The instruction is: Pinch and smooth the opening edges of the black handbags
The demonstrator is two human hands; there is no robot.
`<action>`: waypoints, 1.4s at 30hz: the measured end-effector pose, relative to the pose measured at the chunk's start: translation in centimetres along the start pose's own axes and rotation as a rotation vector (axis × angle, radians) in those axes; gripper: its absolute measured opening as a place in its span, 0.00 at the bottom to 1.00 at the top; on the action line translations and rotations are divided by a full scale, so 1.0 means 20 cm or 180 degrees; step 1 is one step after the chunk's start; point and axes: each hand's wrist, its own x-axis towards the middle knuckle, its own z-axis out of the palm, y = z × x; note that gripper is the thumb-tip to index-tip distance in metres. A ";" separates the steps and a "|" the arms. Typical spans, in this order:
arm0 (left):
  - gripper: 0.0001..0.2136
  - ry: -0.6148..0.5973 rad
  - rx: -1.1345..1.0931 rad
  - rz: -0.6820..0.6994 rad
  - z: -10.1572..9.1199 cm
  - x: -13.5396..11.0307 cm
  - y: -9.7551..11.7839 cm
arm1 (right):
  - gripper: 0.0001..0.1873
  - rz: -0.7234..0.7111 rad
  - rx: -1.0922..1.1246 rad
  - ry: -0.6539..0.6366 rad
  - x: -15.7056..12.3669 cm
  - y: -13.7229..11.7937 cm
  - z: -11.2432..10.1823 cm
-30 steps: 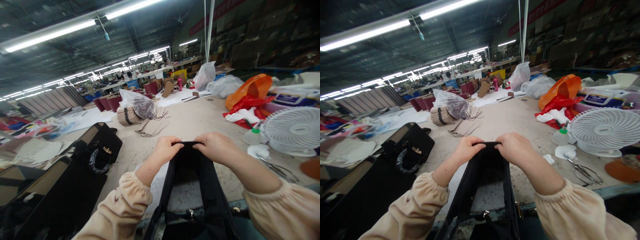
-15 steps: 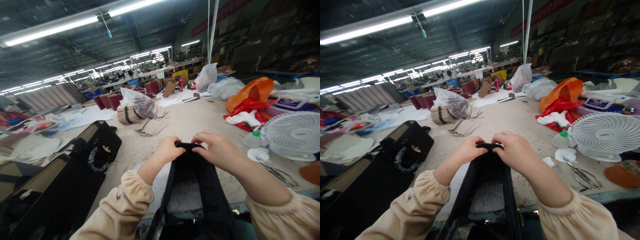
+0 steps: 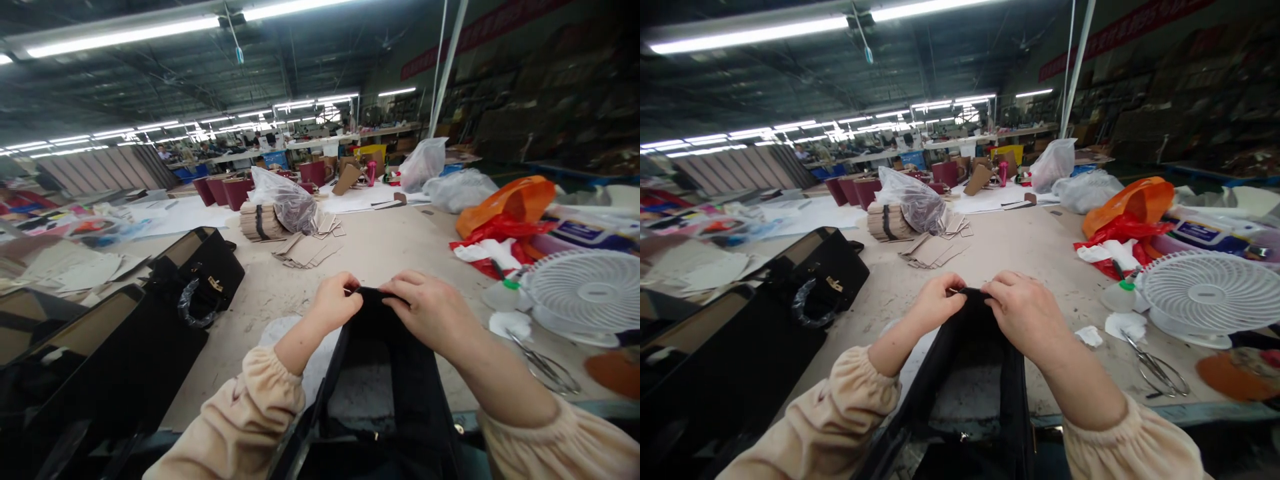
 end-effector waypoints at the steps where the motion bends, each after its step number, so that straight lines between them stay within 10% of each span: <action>1: 0.06 0.0021 0.0010 -0.0033 0.00 0.01 0.00 | 0.10 0.0025 -0.0031 -0.0010 0.00 0.00 0.00; 42: 0.07 0.0359 -0.0840 0.0325 0.06 0.01 -0.04 | 0.08 -0.0485 -0.0383 0.0032 0.03 0.06 -0.01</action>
